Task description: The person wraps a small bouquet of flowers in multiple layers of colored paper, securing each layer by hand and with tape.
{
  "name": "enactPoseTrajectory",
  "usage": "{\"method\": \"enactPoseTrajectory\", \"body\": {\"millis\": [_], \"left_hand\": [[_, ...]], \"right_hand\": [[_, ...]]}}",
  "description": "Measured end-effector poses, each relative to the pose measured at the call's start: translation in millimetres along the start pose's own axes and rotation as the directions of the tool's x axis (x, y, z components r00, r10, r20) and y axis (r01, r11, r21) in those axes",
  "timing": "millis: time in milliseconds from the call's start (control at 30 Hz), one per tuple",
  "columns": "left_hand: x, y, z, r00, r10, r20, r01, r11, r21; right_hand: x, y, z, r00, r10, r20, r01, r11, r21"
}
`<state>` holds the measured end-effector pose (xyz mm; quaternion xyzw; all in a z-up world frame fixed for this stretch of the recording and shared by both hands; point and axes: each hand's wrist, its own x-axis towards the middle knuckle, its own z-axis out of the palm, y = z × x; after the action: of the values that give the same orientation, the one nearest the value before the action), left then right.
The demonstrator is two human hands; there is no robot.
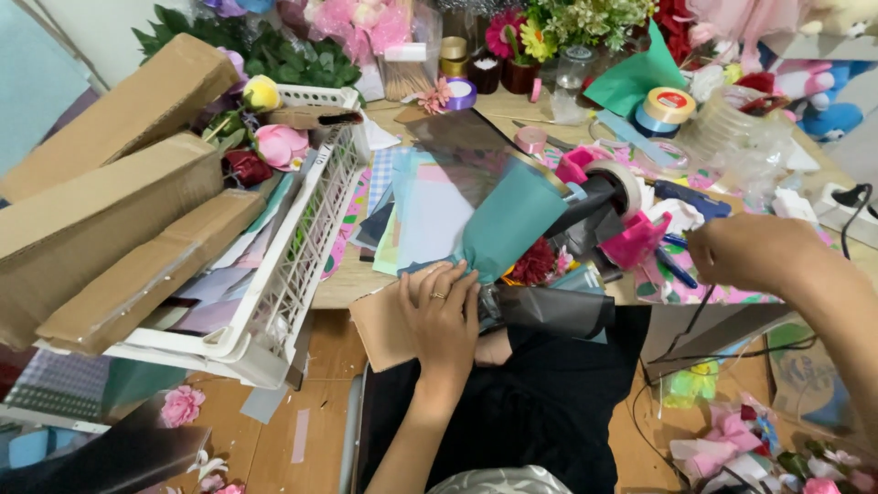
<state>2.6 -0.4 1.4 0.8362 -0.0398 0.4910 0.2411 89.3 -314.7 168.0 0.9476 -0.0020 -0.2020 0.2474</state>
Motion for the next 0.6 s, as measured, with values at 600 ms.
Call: {"method": "enactPoseTrajectory", "body": {"millis": [600], "left_hand": [[1, 3, 1, 0.997, -0.076, 0.006, 0.076, 0.997, -0.008]], "right_hand": [[-29, -191, -44, 0.775, -0.240, -0.585, 0.592, 0.601, 0.537]]}}
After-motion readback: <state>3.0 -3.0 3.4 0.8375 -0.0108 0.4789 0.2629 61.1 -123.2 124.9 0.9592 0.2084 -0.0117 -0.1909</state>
